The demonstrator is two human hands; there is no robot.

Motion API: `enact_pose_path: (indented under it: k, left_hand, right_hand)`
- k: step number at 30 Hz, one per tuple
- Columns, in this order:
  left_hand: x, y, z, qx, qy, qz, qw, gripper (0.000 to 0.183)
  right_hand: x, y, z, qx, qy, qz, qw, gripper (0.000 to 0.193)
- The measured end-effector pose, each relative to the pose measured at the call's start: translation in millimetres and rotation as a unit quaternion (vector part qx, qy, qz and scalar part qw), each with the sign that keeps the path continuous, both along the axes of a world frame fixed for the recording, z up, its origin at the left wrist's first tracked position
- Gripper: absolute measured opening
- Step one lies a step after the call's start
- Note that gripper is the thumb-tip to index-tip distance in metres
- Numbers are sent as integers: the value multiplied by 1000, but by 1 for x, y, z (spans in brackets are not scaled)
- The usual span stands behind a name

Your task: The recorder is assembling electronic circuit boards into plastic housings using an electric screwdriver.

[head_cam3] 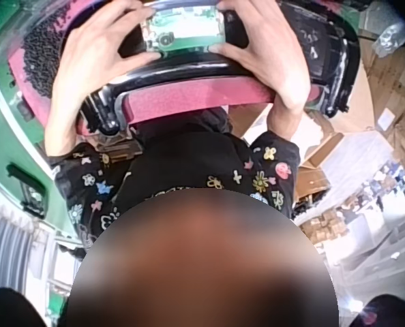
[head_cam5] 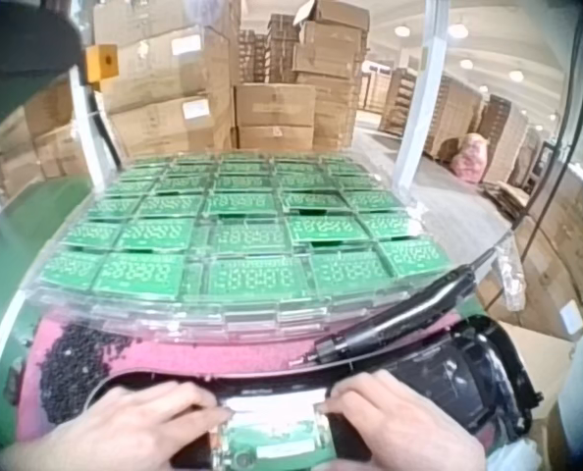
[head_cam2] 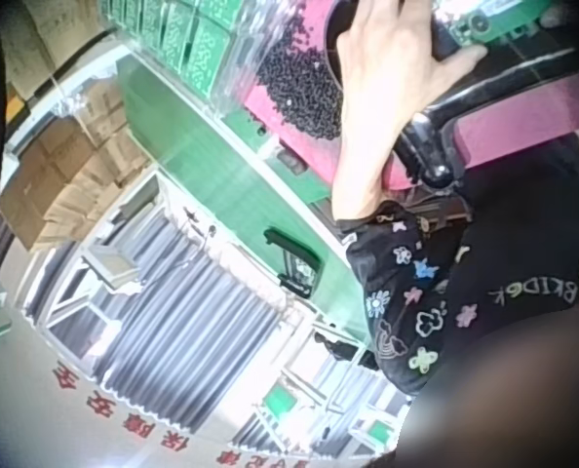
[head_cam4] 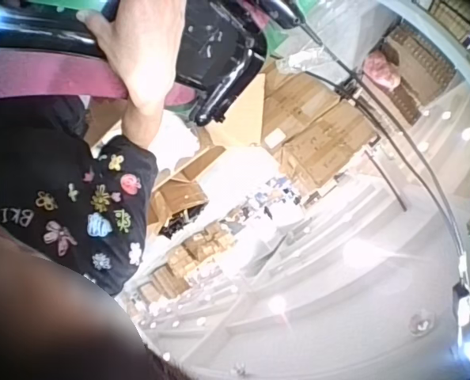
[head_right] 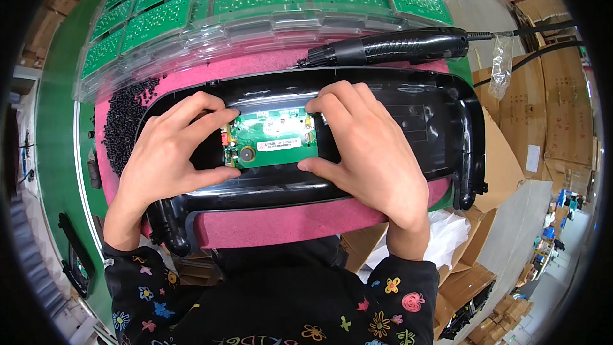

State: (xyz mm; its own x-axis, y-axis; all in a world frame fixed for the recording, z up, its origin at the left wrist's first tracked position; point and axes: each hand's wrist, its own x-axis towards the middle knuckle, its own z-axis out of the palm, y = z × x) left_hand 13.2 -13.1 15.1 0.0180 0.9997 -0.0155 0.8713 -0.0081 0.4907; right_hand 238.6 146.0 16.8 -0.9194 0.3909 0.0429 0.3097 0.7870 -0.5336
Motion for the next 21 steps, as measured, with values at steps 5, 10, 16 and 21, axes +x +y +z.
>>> enact_pose_path:
  k: [5, 10, 16, 21]
  left_hand:
    - [-2, -3, 4, -3, 9, -1, 1000, 65]
    - [-3, 0, 3, 10, 1, -11, 1000, 63]
    - [-3, -5, 2, 35, 11, -8, 999, 63]
    - [-1, -8, 3, 44, 13, -7, 999, 62]
  right_hand:
    - [-3, -2, 3, -14, 0, -1, 1000, 57]
    - [-4, -1, 5, -24, -13, -8, 1000, 58]
    - [-6, -4, 5, -15, -15, -4, 1000, 61]
    - [-3, -6, 7, -36, -44, -16, 998, 68]
